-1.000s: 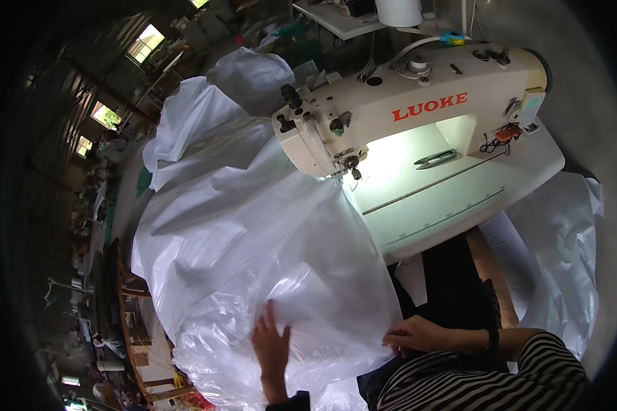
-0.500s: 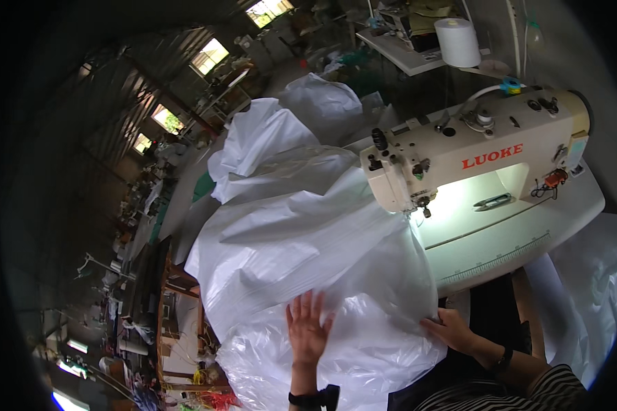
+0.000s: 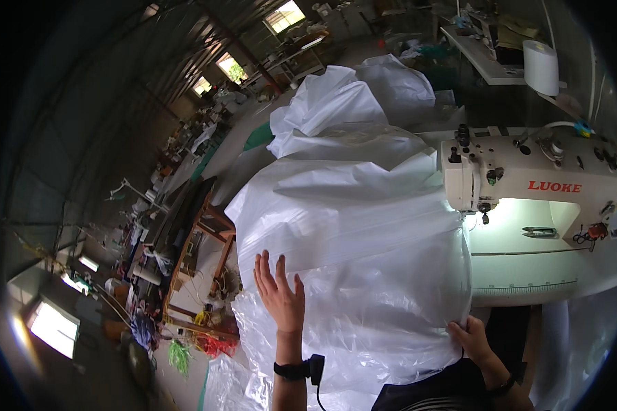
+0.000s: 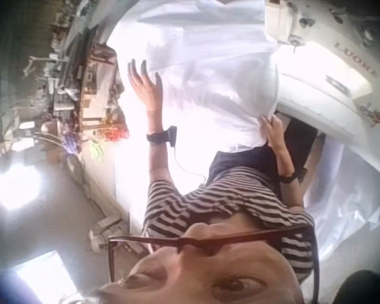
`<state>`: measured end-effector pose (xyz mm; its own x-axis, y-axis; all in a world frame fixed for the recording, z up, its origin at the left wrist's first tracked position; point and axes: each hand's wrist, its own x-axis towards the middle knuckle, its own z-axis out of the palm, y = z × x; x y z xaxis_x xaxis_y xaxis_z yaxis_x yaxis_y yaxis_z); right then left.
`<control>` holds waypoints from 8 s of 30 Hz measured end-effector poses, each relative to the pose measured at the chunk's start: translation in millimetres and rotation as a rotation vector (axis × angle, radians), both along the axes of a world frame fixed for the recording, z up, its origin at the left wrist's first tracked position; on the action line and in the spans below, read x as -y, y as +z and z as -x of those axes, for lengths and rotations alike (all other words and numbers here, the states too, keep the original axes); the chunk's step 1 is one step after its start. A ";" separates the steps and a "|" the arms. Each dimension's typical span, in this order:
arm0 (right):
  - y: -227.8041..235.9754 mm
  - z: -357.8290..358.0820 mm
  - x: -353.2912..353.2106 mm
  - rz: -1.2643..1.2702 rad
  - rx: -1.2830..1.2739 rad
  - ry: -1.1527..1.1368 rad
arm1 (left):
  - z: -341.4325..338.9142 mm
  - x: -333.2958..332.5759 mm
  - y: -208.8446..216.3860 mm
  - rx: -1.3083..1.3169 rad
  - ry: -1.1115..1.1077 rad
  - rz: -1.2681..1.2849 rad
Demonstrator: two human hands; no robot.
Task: Sewing large white plastic sheets using an industrial sewing machine.
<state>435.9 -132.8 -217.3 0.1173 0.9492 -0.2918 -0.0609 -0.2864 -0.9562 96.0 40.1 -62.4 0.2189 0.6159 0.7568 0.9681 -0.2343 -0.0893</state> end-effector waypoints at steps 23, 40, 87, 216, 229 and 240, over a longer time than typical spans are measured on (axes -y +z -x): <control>-7.1 -1.9 -1.1 -0.178 0.130 0.031 | 60.7 -116.7 75.2 -0.148 0.283 0.239; -3.9 -3.3 2.8 -0.195 0.116 0.030 | -35.6 1.0 246.0 -0.045 -0.623 0.513; 17.4 -43.4 52.9 0.010 0.306 -0.052 | -218.0 -19.8 -89.3 -0.334 -0.874 0.671; 59.4 -19.8 -96.6 -0.281 1.185 -0.275 | -270.1 -102.3 -97.7 -0.206 -1.071 0.466; 33.9 5.5 -108.1 -0.253 1.595 -0.164 | -233.0 -91.5 -90.7 -0.164 -1.058 0.543; 57.8 -10.1 -132.4 -0.116 1.528 0.048 | -124.3 -12.4 -69.4 -0.256 -0.454 0.583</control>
<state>446.0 -0.5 -159.5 0.1965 0.9691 0.1490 0.9772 -0.1811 -0.1108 220.4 52.5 -131.8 0.6686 0.7069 0.2308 0.7320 -0.6803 -0.0372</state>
